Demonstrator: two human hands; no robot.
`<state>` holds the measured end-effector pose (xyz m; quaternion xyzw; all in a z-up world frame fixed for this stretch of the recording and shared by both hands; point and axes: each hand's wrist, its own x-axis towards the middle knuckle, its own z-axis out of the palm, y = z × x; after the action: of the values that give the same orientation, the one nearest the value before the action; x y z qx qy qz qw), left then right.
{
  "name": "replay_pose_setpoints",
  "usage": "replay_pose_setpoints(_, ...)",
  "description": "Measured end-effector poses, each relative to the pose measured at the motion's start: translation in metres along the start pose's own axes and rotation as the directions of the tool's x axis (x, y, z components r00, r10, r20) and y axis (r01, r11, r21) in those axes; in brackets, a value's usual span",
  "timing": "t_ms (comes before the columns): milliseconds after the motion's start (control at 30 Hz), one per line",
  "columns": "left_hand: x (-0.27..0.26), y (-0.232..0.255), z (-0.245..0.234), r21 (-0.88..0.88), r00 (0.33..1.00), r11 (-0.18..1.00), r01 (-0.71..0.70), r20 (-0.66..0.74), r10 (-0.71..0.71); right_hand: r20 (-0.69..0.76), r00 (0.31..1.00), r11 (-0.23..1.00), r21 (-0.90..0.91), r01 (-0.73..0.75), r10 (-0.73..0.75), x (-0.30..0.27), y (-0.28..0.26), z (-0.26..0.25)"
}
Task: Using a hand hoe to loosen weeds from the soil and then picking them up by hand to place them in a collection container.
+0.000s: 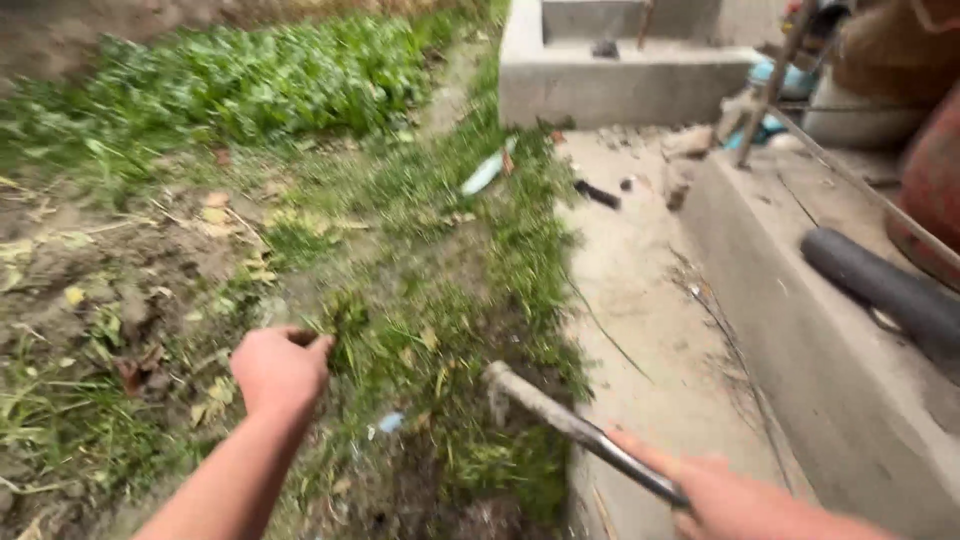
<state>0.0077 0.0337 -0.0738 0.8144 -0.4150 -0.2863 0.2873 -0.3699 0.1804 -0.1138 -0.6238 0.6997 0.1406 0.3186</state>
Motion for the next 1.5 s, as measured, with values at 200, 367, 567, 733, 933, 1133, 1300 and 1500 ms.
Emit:
replay_pose_setpoints(200,-0.010,0.015,0.006,0.148,0.994,0.986,-0.074,-0.070,0.085,0.143,0.985,0.991,0.076,-0.108,0.096,-0.066,-0.030,-0.058)
replay_pose_setpoints(367,-0.007,0.024,0.011,0.162,0.997,0.987,0.002,-0.079,0.011,-0.367,0.926,0.996,-0.041,0.085,-0.094,-0.013,-0.027,-0.083)
replay_pose_setpoints(567,-0.004,0.032,0.020,0.137,0.997,0.990,0.032,-0.073,-0.022,-0.340,0.939,0.983,0.182,0.003,0.060,0.043,-0.040,-0.097)
replay_pose_setpoints(733,-0.017,0.038,0.024,0.055,1.000,0.998,0.006,-0.014,-0.005,-0.102,0.985,0.982,0.142,-0.121,0.136,0.054,-0.001,-0.047)
replay_pose_setpoints(933,-0.003,0.039,0.031,0.129,1.000,0.991,0.019,-0.026,-0.015,-0.108,0.977,0.979,0.103,-0.175,0.186,0.001,-0.041,-0.092)
replay_pose_setpoints(1133,-0.010,0.050,0.041,0.069,0.999,0.997,0.029,0.027,-0.031,-0.264,0.937,0.966,0.184,-0.184,0.228,0.027,-0.033,-0.117)
replay_pose_setpoints(1300,-0.003,0.041,0.055,0.152,1.000,0.988,0.008,-0.002,-0.008,-0.211,0.951,0.972,0.120,-0.202,0.224,0.030,0.008,-0.074)
replay_pose_setpoints(1500,-0.016,0.049,0.050,0.072,1.000,0.997,0.005,0.002,-0.005,-0.193,0.944,0.928,0.313,-0.200,0.269,0.009,-0.018,-0.114)
